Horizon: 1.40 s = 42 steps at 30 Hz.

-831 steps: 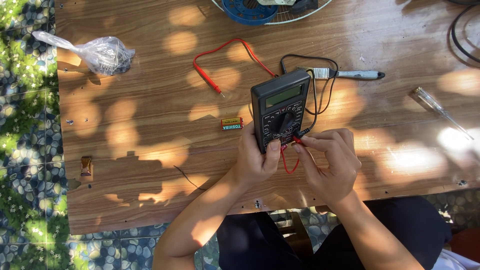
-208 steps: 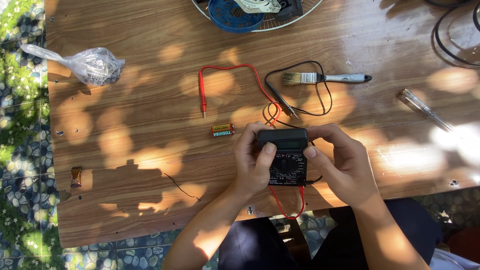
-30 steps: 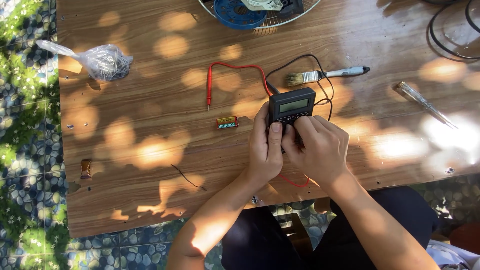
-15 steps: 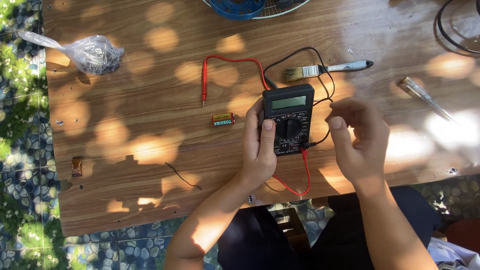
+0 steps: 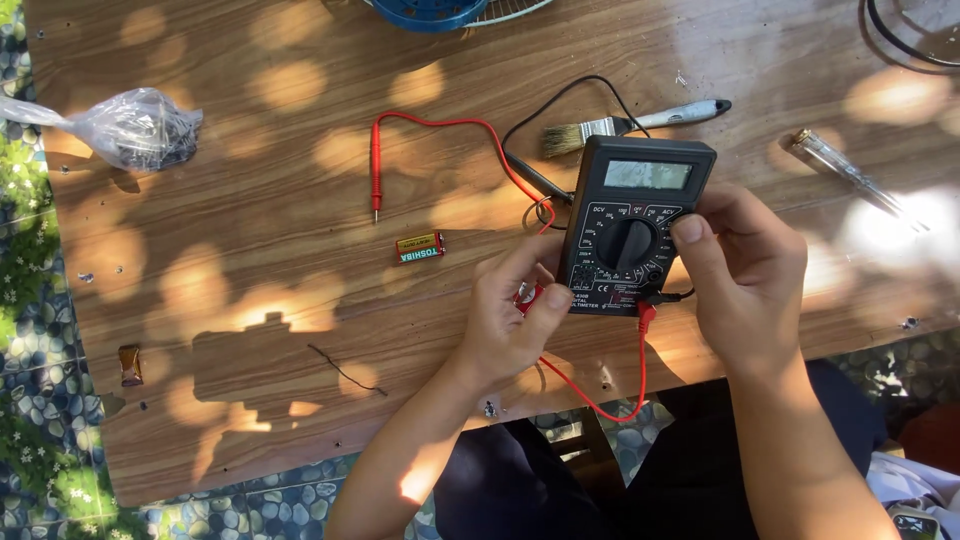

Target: Using a digital multimeter to check the voltage of various batteries on a workbench.

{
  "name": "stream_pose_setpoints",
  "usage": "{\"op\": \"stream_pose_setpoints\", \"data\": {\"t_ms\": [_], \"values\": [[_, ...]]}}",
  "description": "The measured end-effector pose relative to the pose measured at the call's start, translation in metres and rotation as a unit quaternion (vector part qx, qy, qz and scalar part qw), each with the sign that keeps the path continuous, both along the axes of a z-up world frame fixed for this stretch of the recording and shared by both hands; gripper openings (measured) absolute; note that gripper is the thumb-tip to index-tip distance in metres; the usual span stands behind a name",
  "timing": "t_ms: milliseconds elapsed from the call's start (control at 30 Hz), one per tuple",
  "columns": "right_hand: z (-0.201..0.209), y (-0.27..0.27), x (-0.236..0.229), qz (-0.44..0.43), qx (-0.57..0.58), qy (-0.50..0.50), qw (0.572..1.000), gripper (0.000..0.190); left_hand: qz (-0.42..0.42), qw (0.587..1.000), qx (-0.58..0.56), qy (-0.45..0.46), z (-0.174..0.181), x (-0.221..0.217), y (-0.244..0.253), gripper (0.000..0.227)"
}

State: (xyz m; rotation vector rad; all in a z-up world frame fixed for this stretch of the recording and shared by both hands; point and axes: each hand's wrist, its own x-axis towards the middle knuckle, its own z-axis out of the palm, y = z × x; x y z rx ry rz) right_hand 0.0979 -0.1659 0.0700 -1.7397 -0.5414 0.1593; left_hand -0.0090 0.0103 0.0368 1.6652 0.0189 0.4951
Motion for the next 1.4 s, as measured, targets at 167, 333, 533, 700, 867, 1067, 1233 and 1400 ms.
{"op": "stream_pose_setpoints", "data": {"t_ms": [167,333,533,700,867,1067,1233,1400], "values": [[-0.001,-0.003,-0.004,-0.002,0.009,-0.004,1.0,0.022,-0.013,1.0,0.008,-0.013,-0.002,0.0,-0.002,0.042],[0.002,-0.003,-0.006,0.011,0.008,-0.012,1.0,0.022,-0.001,1.0,0.005,-0.02,-0.007,-0.001,-0.004,0.039],[0.006,0.003,-0.011,0.036,-0.043,-0.034,0.998,0.036,0.018,0.999,0.0,-0.029,-0.007,-0.002,-0.007,0.035],[0.005,0.004,-0.016,0.019,-0.036,-0.006,0.999,0.04,0.002,0.999,-0.014,-0.042,-0.006,-0.003,-0.007,0.029],[0.002,0.003,-0.016,0.021,-0.042,-0.011,0.999,0.041,0.003,0.999,-0.014,-0.042,-0.007,-0.003,-0.007,0.028],[0.002,0.003,-0.017,0.024,-0.032,-0.001,0.999,0.043,0.004,0.999,-0.018,-0.038,-0.007,-0.005,-0.007,0.026],[0.0,0.002,-0.019,0.011,-0.049,-0.005,0.999,0.042,0.006,0.999,-0.017,-0.039,-0.007,-0.005,-0.007,0.03],[-0.006,-0.002,-0.022,-0.01,-0.055,-0.087,0.995,0.038,-0.001,0.999,-0.016,-0.036,-0.004,-0.003,-0.005,0.029]]}}
